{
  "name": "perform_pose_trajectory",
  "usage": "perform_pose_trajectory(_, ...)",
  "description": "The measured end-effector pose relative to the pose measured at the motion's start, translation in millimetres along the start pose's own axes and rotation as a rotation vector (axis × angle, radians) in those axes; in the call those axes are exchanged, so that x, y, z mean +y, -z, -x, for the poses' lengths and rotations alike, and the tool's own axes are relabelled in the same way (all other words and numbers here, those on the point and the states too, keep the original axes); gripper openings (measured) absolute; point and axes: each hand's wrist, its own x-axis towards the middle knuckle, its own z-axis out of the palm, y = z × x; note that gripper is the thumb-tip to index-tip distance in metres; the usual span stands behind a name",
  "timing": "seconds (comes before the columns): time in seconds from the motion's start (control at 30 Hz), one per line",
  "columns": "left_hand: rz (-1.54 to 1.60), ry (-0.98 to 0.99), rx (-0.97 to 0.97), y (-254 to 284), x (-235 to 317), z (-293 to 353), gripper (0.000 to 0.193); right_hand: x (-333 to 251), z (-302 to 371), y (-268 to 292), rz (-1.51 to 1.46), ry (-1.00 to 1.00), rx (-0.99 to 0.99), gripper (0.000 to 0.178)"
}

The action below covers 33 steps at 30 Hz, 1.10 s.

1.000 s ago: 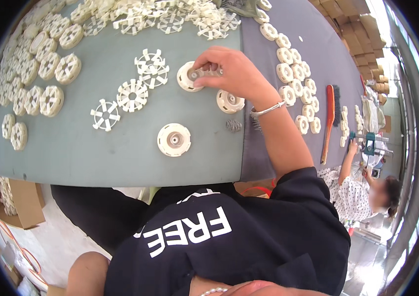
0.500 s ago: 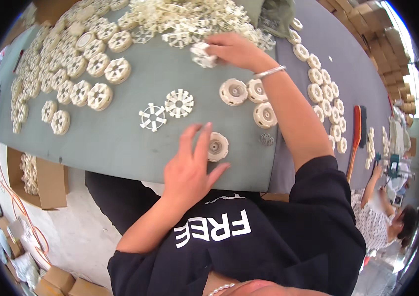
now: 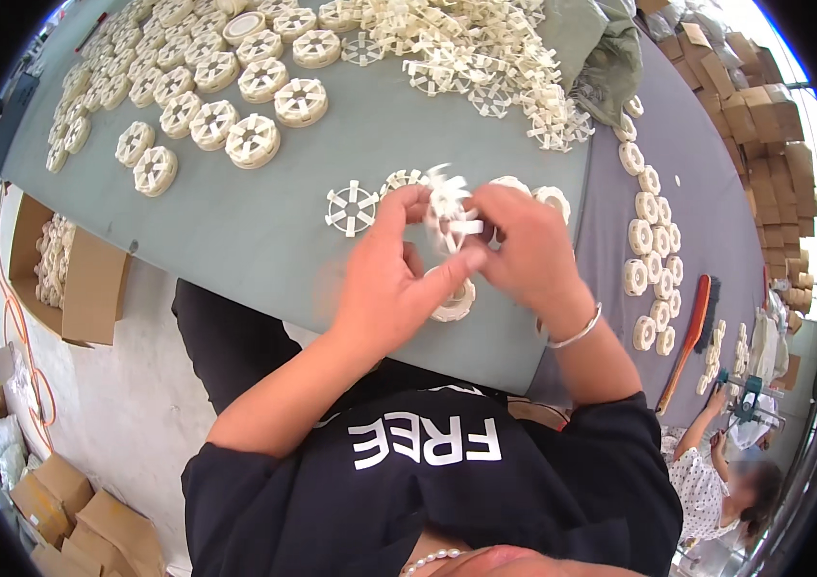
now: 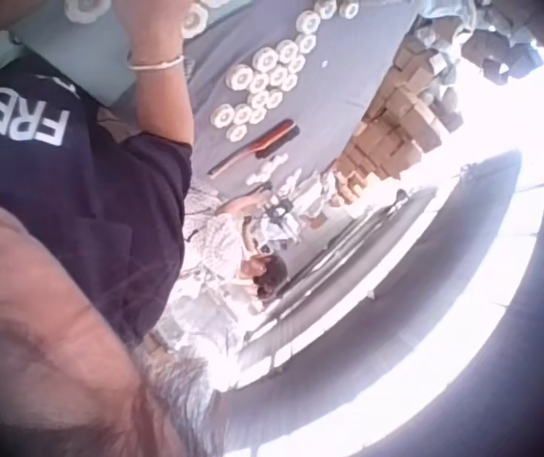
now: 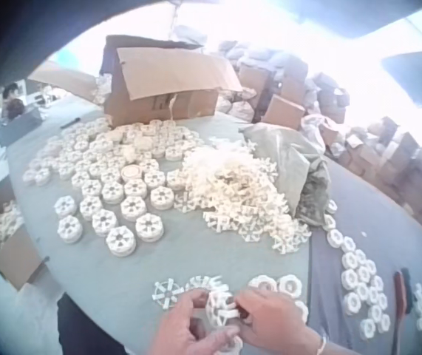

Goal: The person assembles small white plastic components by hand on a table. They pick up a circular base, insert a metal spring into the center, and place a cross-shaped plastic piece on top. The person repeats this process for multiple units, stacking the finished assemblies on the table.

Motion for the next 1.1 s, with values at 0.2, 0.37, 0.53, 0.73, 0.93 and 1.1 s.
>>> perform_pose_trajectory(0.2, -0.396, -0.516, -0.139, 15, -24, -7, 0.068, 15, 27, -7, -1.155, -0.614, 0.108, 0.015)
perform_pose_trajectory(0.37, -0.747, -0.375, 0.075, 40, -24, -13, 0.067, 18, 65, 14, -0.742, -0.556, 0.003, 0.013)
perform_pose_trajectory(0.53, -0.923, -0.393, 0.238, 52, -30, -10, 0.071, 25, 118, 17, -0.454, -0.613, -0.297, 0.031)
perform_pose_trajectory(0.73, -0.724, -0.449, -0.064, 11, -41, 34, 0.065, -6, 110, 16, -0.023, -0.453, -0.084, 0.065)
perform_pose_trajectory(0.93, -0.772, -0.397, -0.142, 10, -44, 39, 0.061, 10, 111, 16, -0.218, -0.512, -0.171, 0.062)
perform_pose_trajectory(1.1, -0.683, -0.304, -0.120, 5, -34, 46, 0.055, 12, 113, 9, -0.281, -0.494, -0.051, 0.067)
